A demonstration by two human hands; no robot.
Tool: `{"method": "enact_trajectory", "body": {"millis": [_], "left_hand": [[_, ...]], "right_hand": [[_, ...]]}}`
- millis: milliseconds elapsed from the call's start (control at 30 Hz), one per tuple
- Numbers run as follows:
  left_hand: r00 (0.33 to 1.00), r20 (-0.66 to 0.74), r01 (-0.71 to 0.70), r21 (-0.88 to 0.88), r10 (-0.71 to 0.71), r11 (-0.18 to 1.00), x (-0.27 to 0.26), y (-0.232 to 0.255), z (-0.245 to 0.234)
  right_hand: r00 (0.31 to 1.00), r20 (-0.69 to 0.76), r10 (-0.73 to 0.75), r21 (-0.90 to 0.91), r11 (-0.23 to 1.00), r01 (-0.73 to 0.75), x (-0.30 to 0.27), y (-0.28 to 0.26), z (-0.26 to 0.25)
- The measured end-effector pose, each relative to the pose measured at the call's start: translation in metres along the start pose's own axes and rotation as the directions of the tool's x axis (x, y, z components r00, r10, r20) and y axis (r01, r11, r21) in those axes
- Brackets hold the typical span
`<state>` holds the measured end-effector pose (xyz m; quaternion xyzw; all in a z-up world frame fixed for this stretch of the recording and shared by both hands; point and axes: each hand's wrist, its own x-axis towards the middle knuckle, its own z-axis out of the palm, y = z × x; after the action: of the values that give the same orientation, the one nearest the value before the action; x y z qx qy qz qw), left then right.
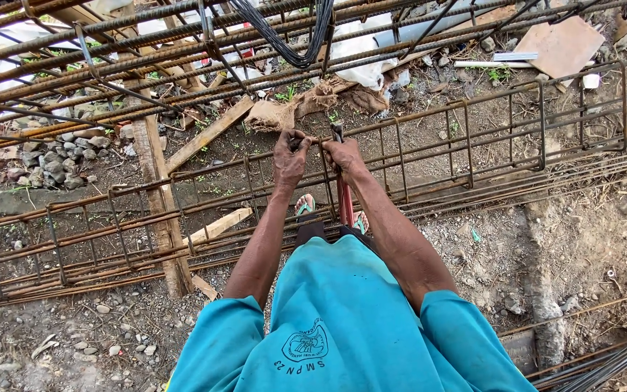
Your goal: The person uses pliers to tie wire around the intersections of a rebar grid. They repeatedly wrap the wire and twist it to secure the rebar structure at various points.
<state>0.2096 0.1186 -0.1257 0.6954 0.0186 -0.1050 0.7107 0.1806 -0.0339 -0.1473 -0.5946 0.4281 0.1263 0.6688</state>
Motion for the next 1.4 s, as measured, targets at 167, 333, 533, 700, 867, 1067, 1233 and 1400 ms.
{"method": "enact_trajectory", "body": {"millis": [167,333,533,700,867,1067,1233,1400], "left_hand": [[0.989,-0.106,0.090,-0.139,-0.105,0.986,0.014,-0.011,0.015],[0.999,0.018,0.041,-0.021,-0.041,0.999,0.007,-0.013,-0.001],[0.990,0.140,-0.022,0.034,0.017,0.999,0.000,-0.005,-0.013],[0.984,0.171,0.030,0.065,-0.041,0.997,-0.007,0.028,-0.013],[0.927,0.310,0.072,0.402,-0.210,0.913,0.030,0.002,-0.018],[0.823,0.420,-0.020,0.695,-0.382,0.719,0.056,-0.032,-0.010],[0.804,0.471,-0.170,0.767,-0.362,0.619,0.068,-0.061,0.000],[0.782,0.622,-0.579,0.753,-0.047,0.313,0.064,-0.026,-0.003]], "right_hand": [[0.999,-0.016,-0.052,-0.091,0.995,0.051,0.023,0.021,-0.003],[0.999,0.028,-0.047,-0.052,0.997,0.048,-0.002,-0.002,0.001],[0.999,0.030,-0.033,0.057,0.998,0.031,-0.039,-0.036,0.002],[0.977,-0.207,-0.057,-0.214,0.977,0.012,0.001,-0.003,0.003],[0.964,-0.263,-0.049,-0.219,0.976,-0.010,0.002,-0.004,0.009],[0.965,-0.262,-0.028,-0.218,0.975,-0.031,0.013,0.010,0.011],[0.972,-0.235,-0.011,-0.154,0.988,-0.026,0.027,0.017,0.014],[0.973,-0.226,-0.038,-0.180,0.984,-0.004,0.019,0.011,0.010]]}}
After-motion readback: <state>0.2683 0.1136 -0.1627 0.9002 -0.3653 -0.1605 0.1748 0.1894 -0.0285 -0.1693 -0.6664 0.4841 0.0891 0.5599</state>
